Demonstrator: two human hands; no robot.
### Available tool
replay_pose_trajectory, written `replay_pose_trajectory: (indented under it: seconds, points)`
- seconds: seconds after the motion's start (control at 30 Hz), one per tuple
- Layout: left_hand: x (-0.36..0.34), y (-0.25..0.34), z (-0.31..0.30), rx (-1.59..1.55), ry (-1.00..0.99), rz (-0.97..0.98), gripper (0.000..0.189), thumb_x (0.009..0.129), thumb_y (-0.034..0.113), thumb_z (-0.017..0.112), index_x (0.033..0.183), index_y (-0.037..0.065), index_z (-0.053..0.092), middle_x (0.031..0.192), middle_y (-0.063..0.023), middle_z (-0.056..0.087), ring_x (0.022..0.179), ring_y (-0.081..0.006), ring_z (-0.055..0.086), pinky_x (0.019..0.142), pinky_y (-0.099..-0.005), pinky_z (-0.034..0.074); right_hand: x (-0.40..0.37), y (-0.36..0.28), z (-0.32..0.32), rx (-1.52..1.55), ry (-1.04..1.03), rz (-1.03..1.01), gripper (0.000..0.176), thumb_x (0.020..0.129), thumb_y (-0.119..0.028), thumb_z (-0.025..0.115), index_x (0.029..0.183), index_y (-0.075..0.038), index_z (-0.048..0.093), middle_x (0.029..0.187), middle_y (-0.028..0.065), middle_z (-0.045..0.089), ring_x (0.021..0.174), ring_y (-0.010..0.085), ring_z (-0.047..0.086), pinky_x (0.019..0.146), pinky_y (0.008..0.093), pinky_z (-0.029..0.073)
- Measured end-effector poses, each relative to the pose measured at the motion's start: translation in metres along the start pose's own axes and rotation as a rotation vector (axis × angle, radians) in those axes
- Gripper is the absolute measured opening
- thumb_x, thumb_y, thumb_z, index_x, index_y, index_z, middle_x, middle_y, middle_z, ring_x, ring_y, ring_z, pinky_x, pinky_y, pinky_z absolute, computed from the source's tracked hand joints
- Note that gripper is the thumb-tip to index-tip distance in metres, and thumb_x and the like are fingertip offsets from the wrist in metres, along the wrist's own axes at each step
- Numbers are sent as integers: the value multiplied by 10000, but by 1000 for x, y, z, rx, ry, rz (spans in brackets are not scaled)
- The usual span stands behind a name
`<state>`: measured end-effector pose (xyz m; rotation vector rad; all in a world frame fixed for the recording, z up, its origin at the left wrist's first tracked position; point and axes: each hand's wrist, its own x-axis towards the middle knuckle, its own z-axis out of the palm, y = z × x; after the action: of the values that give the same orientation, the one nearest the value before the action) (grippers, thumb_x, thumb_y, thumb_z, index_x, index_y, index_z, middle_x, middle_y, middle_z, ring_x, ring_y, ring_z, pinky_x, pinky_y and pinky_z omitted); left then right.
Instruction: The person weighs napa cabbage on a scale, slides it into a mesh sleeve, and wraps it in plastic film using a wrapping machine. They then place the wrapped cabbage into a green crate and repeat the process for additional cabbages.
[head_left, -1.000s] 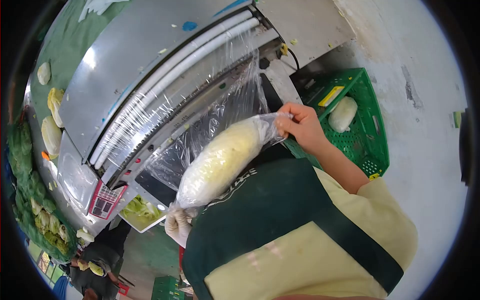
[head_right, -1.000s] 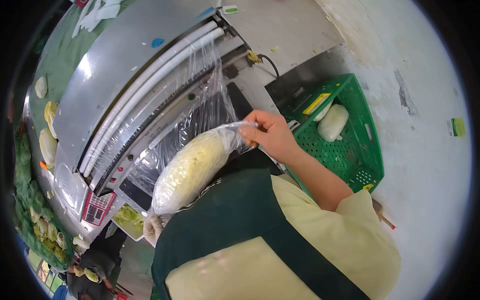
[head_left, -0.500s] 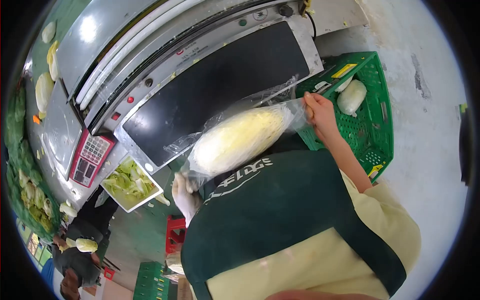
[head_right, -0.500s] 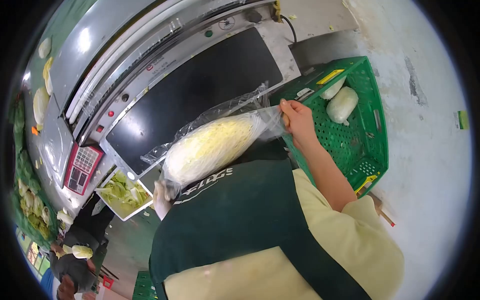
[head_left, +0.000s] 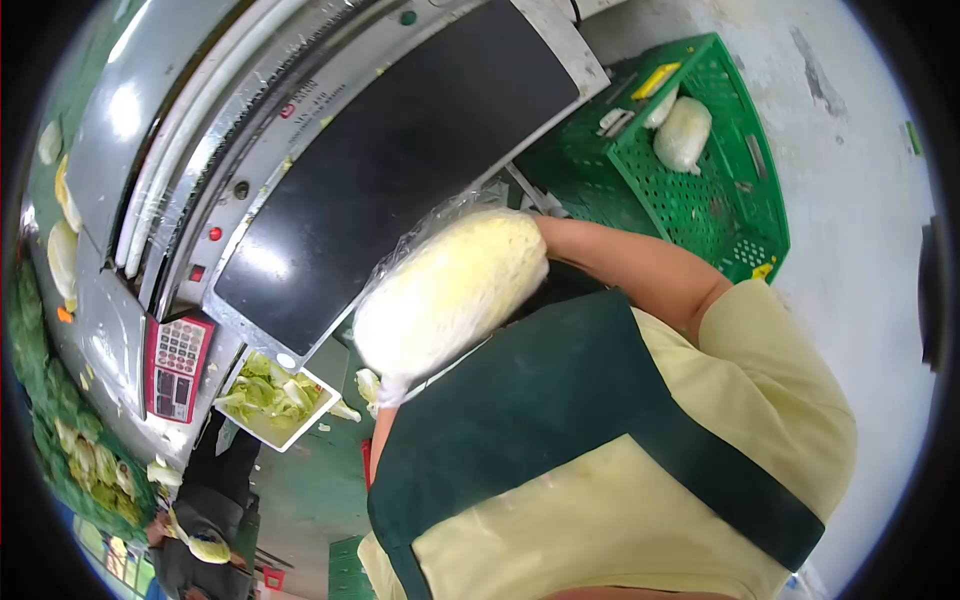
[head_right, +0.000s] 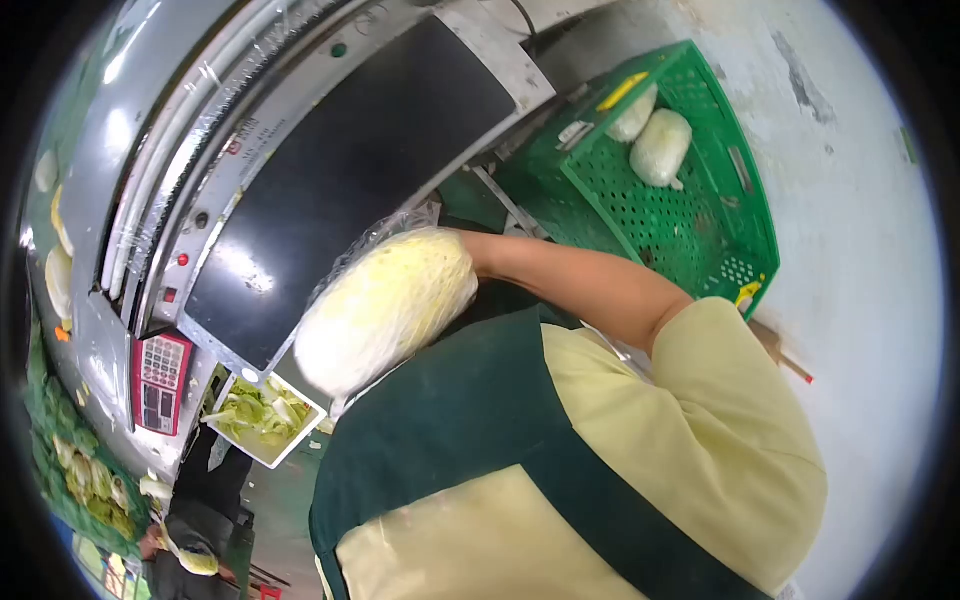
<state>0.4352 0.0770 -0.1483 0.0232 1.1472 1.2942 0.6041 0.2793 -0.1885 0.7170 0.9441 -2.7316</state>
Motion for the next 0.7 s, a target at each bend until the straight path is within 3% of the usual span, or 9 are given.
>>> replay_pose_trajectory:
  seconds: [0.13,0.23,0.3,0.33,0.4,0.43,0.6,0.7]
  points:
    - [-19,36,29,476,-142,402,429,838,354,681,1070,15,558,1030,-137,602,911,-232,584,825,-336,472,-17,-19,63,-360,-268,-38,194,930,-155,535,1008,7,607,876,41,629,784,131,584,711,281,458]
    - [-20,63,49,655,-264,808,506,828,418,700,1100,20,548,1050,-146,592,912,-238,574,834,-349,466,-35,-53,128,-385,-263,71,212,933,-199,528,994,-7,595,826,44,607,778,111,563,723,273,431]
    - [-17,81,67,688,-369,1039,596,836,525,611,1142,17,545,1131,-177,558,1000,-304,548,888,-404,437,-32,-38,129,-526,-460,-212,266,942,-243,491,1009,-5,589,887,80,600,884,121,556,805,285,416]
    - [-17,90,76,708,-507,1011,628,846,555,565,1163,12,548,1176,-196,538,1052,-333,528,922,-427,414,-32,-40,139,-567,-487,-187,280,945,-253,480,1014,-5,589,924,95,598,929,126,552,840,288,407]
    - [-15,100,97,733,-774,874,704,866,614,472,1204,2,554,1265,-233,499,1156,-393,487,989,-472,366,-26,-25,142,-795,-632,-534,333,952,-279,452,1073,-1,589,1099,136,576,1102,146,519,971,302,356]
    - [-18,102,105,717,-870,780,747,876,643,425,1225,-4,556,1310,-252,479,1208,-423,467,1023,-495,342,-33,-19,138,-794,-550,-481,344,956,-289,450,1086,-4,590,1104,132,578,1105,150,524,975,308,363]
    - [-37,103,126,471,-1071,225,526,930,421,492,1199,-23,577,1240,-268,538,1126,-377,547,983,-429,387,-93,-14,102,-739,-136,-235,398,973,-339,439,1152,-18,594,1132,116,588,1121,169,545,995,338,400]
    - [-35,102,148,798,-994,242,428,921,330,516,1134,-32,598,1135,-246,588,1026,-342,591,912,-408,428,-155,-46,84,-383,413,-198,443,954,-382,476,1182,-20,592,1106,100,606,1079,197,587,950,365,456]
